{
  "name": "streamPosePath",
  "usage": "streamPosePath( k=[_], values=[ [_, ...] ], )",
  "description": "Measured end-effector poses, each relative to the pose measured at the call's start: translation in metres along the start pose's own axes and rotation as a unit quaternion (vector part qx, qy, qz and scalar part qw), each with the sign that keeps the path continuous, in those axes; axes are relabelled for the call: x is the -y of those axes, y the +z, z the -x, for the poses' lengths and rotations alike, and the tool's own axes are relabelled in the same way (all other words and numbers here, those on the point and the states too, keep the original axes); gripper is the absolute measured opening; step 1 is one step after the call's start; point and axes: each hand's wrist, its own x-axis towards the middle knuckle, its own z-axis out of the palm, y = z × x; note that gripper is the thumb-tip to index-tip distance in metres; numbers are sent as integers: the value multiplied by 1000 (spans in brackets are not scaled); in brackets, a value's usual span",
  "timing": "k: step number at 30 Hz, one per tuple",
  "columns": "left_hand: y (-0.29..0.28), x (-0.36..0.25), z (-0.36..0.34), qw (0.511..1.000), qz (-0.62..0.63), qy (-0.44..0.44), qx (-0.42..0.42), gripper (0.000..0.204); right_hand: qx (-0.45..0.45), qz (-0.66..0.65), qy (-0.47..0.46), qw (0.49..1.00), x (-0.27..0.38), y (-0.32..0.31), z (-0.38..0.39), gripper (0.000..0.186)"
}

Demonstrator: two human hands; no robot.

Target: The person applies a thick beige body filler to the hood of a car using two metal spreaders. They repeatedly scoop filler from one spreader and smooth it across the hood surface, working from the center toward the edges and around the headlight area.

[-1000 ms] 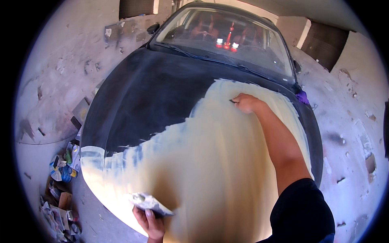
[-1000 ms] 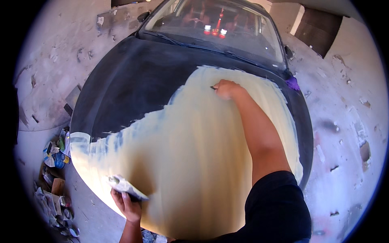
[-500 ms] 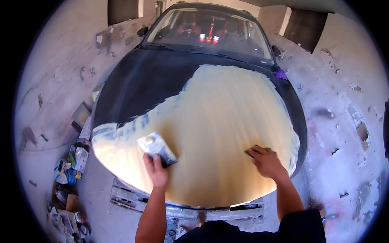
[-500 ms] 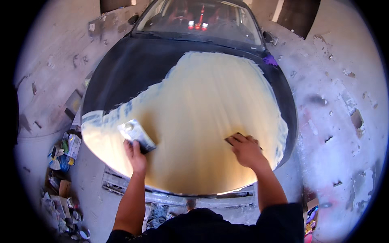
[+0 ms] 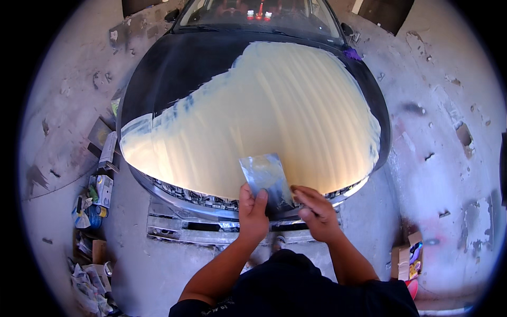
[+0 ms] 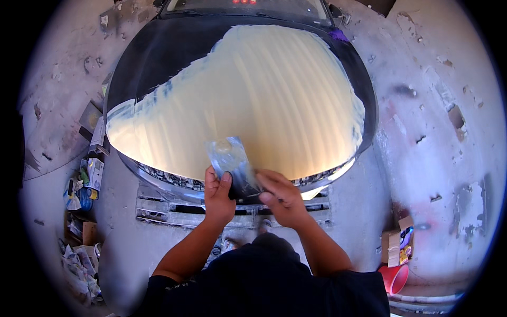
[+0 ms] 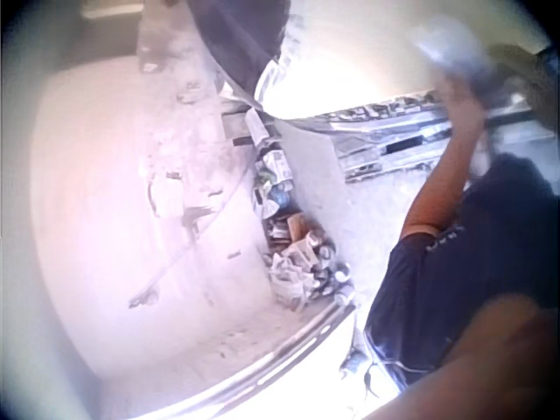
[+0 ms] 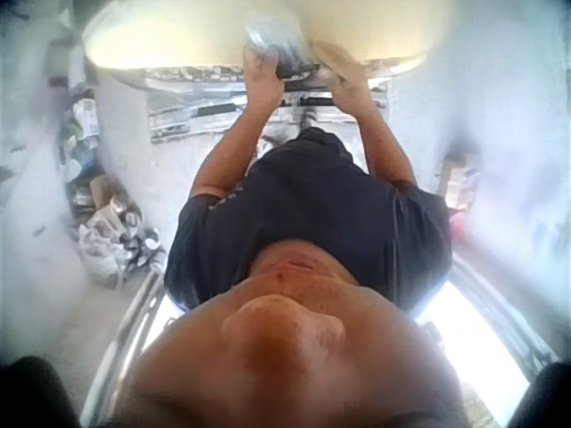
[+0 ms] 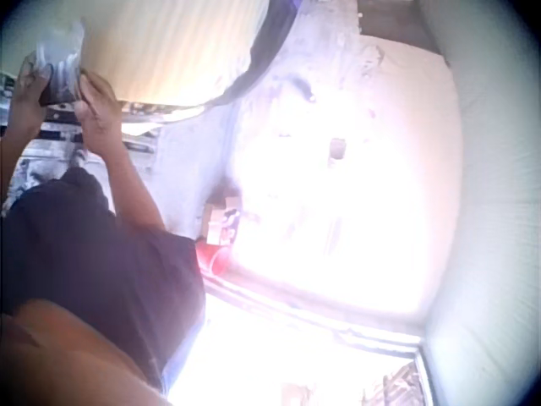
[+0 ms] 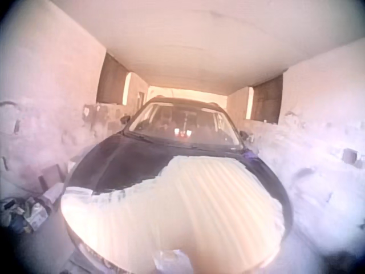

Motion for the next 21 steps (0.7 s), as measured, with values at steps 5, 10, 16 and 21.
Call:
streamPosePath(
  k=[5,10,16,21],
  values=[
    [13,-34,14,1000,18,14,-6,26,22,125,30,991,-7,-3,37,40],
    [23,-33,29,995,83,-57,24,28,-117,-243,195,943,-20,-44,63,40],
    [50,2,60,978,105,-170,62,33,-89,-425,237,869,-32,-82,112,41],
    [78,34,89,961,83,-258,51,34,56,-483,255,836,-31,-88,147,42]
  ],
)
